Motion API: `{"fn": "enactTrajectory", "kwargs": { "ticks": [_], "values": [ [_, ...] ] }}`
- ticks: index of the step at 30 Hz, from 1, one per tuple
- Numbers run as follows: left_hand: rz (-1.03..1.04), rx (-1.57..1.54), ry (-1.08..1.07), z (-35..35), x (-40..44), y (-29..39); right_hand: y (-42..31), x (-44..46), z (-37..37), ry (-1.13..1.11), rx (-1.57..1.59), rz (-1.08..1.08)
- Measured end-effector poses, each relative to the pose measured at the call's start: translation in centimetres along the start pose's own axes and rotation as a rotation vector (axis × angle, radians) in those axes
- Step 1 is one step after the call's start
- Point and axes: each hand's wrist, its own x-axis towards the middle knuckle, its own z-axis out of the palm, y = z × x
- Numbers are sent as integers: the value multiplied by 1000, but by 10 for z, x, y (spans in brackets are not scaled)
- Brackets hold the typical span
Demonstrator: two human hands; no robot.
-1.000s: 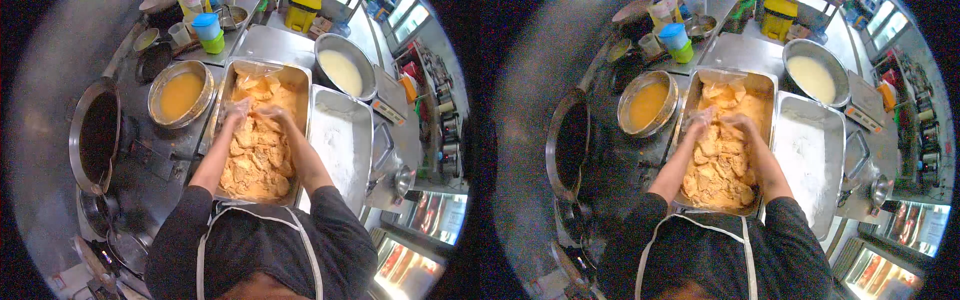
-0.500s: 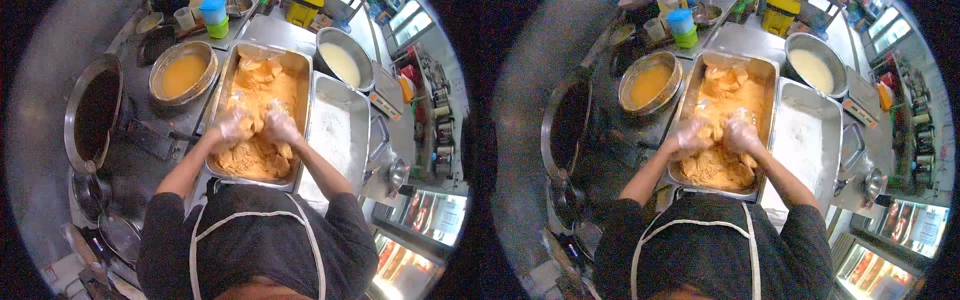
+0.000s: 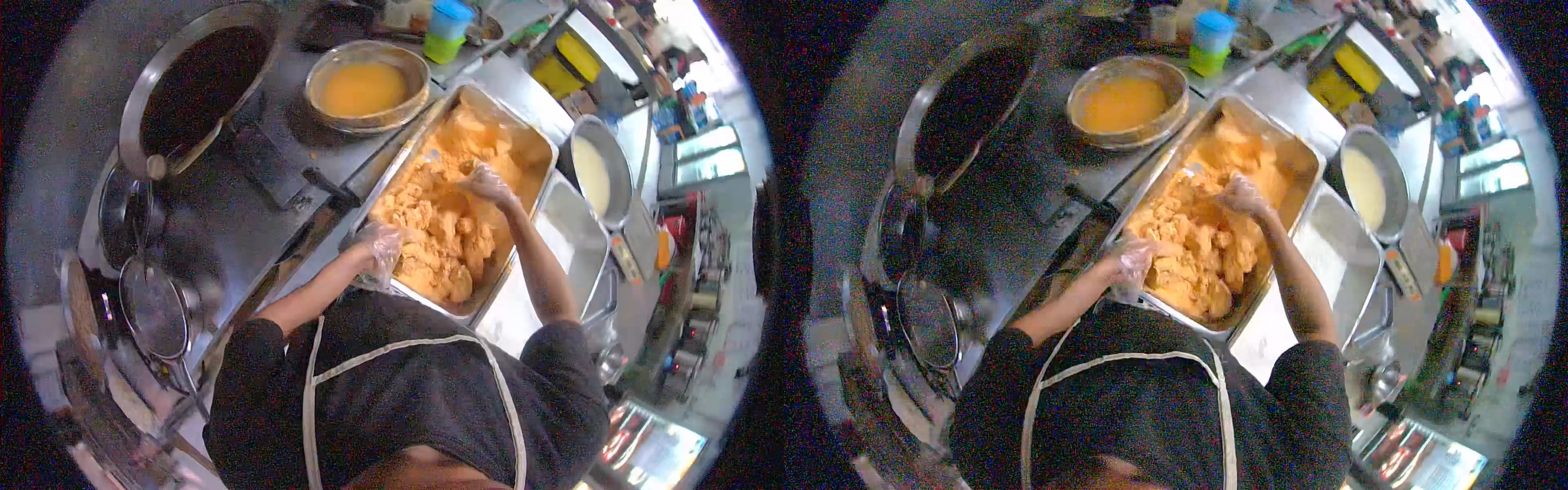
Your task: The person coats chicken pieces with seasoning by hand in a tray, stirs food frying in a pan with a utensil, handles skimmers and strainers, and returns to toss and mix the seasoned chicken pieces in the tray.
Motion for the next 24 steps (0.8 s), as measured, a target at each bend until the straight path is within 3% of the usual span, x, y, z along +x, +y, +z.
{"fn": "enactTrajectory", "kwargs": {
  "ticks": [1,2,4,5,6,7,9,10,13,14,16,18,19,20,21,22,24],
  "values": [
    [95,-144,-126,4,-11,9,13,28,0,-175,-53,229],
    [125,-148,-114,14,-13,15,50,56,17,-186,55,29],
    [154,-200,257,41,-2,18,122,112,50,-268,303,-371],
    [257,-63,314,39,-2,11,126,129,61,-279,210,-548],
    [258,-80,340,35,2,5,111,127,68,-306,215,-563],
    [312,-98,366,33,10,-1,104,116,77,-502,157,-634],
    [346,-112,388,24,35,-19,32,78,51,-906,-117,-310],
    [245,-156,374,14,44,-37,15,59,49,-920,-92,-306],
    [16,-264,356,-3,56,-25,1,58,52,-873,-476,-427],
    [-59,-302,366,0,55,-13,24,70,64,-713,-446,-688],
    [44,-405,230,-14,70,-28,69,73,89,-374,-362,-1165],
    [98,-432,83,-10,66,-23,52,51,61,-488,-176,-915],
    [561,343,194,-9,52,-14,66,63,58,-420,-252,-1100],
    [753,757,187,9,32,1,71,62,60,-353,-321,-1276],
    [982,1138,255,28,11,17,36,39,32,-559,-369,-791],
    [729,821,246,54,6,40,53,42,25,-651,-310,-580],
    [197,218,209,90,16,77,48,13,-22,-385,-611,-679]
  ]
}}
